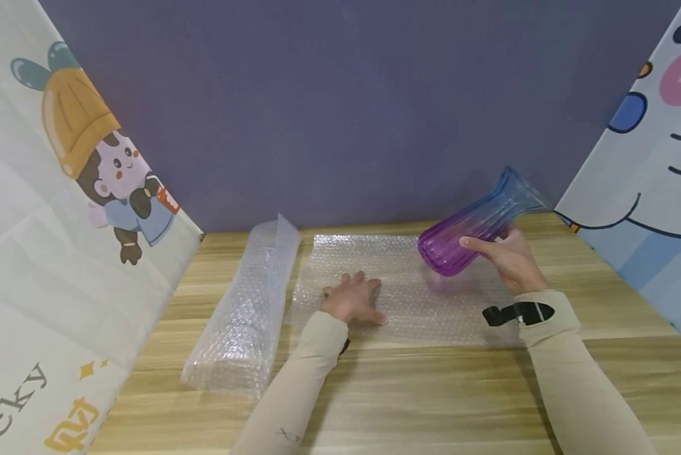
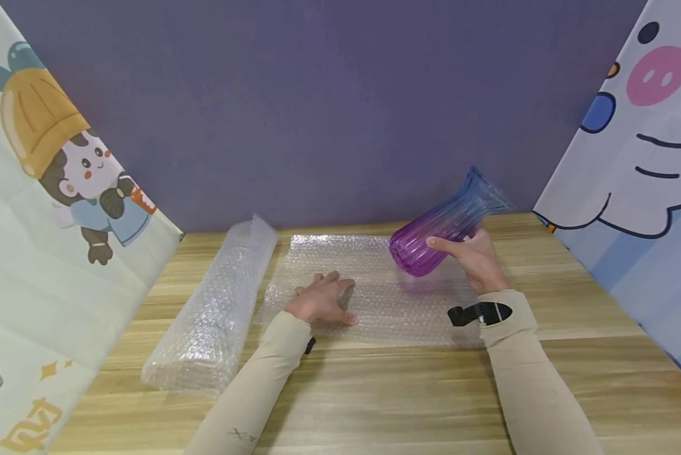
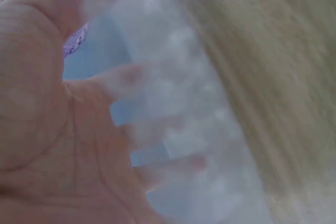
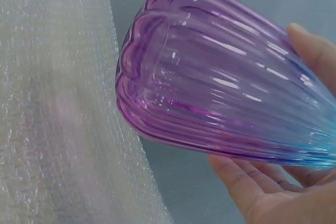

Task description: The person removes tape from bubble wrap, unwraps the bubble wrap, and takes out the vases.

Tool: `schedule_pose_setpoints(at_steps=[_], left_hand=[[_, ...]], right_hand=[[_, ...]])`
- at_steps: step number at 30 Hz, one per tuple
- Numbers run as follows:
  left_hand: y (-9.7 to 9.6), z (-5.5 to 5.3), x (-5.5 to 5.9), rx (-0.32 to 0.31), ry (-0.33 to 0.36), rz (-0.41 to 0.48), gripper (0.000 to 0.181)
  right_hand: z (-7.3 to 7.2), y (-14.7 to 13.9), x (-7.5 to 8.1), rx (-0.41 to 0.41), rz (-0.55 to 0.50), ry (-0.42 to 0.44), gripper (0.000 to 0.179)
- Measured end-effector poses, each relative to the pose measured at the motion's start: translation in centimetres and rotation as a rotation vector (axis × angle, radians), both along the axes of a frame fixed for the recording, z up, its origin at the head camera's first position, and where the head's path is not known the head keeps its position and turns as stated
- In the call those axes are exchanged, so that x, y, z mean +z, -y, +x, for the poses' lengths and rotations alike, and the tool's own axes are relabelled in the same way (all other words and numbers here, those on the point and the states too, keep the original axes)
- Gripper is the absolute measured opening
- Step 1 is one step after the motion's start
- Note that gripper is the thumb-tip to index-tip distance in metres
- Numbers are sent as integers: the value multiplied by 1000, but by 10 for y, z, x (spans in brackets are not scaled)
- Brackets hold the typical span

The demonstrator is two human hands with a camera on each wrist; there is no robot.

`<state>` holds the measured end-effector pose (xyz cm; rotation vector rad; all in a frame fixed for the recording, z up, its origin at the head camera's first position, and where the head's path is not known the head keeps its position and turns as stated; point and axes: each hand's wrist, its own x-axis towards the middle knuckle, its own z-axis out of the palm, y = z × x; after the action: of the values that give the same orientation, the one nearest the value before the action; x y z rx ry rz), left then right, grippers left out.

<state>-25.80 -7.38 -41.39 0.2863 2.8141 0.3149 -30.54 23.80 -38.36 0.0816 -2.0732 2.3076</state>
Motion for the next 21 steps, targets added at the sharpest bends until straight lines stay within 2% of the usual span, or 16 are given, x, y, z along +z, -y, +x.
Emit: schedule_pose_setpoints(at_steps=[12,21], left_hand=[[0,0,-2,10,-10,11,90],[-1,-1,1,2,-3,11,90]], right_hand=[[-9,4,8,-92,123,16,80],[-25,5,15,-141,81,-6,85]])
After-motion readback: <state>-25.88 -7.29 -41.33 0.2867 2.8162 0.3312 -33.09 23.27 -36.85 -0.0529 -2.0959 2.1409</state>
